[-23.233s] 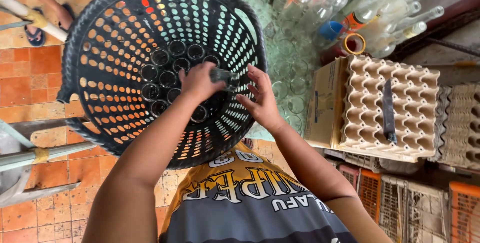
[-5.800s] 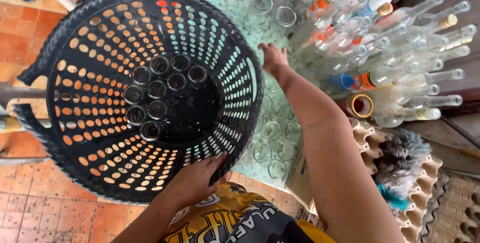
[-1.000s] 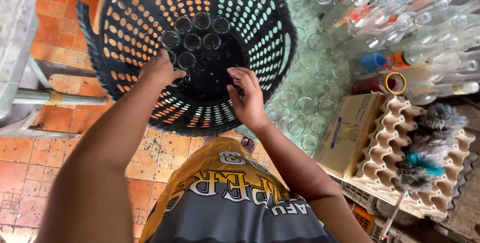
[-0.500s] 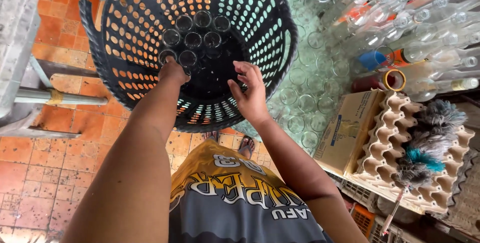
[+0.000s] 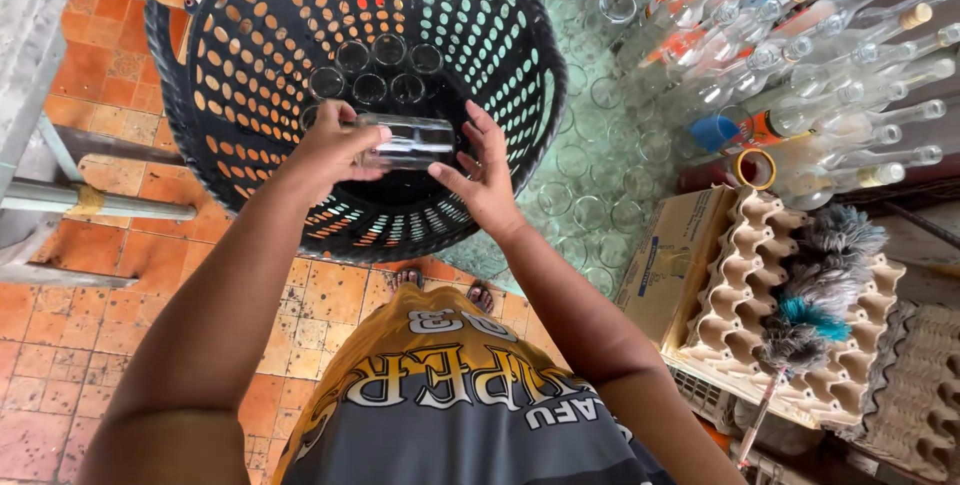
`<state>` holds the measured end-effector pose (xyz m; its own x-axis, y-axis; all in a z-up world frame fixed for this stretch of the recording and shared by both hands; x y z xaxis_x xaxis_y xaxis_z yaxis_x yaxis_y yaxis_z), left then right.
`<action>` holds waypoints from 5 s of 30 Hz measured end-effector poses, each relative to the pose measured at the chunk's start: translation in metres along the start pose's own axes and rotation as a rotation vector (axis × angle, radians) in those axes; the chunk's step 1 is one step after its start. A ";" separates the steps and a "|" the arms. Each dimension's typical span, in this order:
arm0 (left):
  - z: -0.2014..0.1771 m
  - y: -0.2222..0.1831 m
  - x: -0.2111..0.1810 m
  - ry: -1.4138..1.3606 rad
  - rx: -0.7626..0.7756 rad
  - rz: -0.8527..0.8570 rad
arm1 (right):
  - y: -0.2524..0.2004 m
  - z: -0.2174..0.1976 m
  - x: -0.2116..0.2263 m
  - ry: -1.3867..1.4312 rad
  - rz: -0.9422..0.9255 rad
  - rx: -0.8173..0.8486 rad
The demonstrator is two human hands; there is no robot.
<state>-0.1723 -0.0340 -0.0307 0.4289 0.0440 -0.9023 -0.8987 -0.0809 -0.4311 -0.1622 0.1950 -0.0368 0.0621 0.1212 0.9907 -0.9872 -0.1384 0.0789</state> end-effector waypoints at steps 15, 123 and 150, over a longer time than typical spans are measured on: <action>0.075 -0.101 0.015 1.346 0.479 -0.033 | 0.006 -0.086 0.187 -0.072 -0.597 -0.197; 0.056 0.022 0.000 -0.510 0.139 -0.079 | -0.003 0.020 0.030 -0.323 -0.369 0.217; 0.054 0.006 0.058 0.751 0.270 0.149 | -0.009 -0.004 0.026 -0.109 -0.346 -0.231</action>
<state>-0.1579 0.0220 -0.0859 0.1644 -0.6363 -0.7537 -0.9012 0.2137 -0.3771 -0.1524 0.2036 -0.0122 0.3983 0.0151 0.9171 -0.9116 0.1173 0.3940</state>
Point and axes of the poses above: each hand's wrist, its own y-axis towards the middle knuckle, its own z-axis out of the palm, x = y × z, the point moved 6 cm from there along y, towards the middle knuckle, and after that the axes turned 5 degrees about -x, right-handed, at the moved point
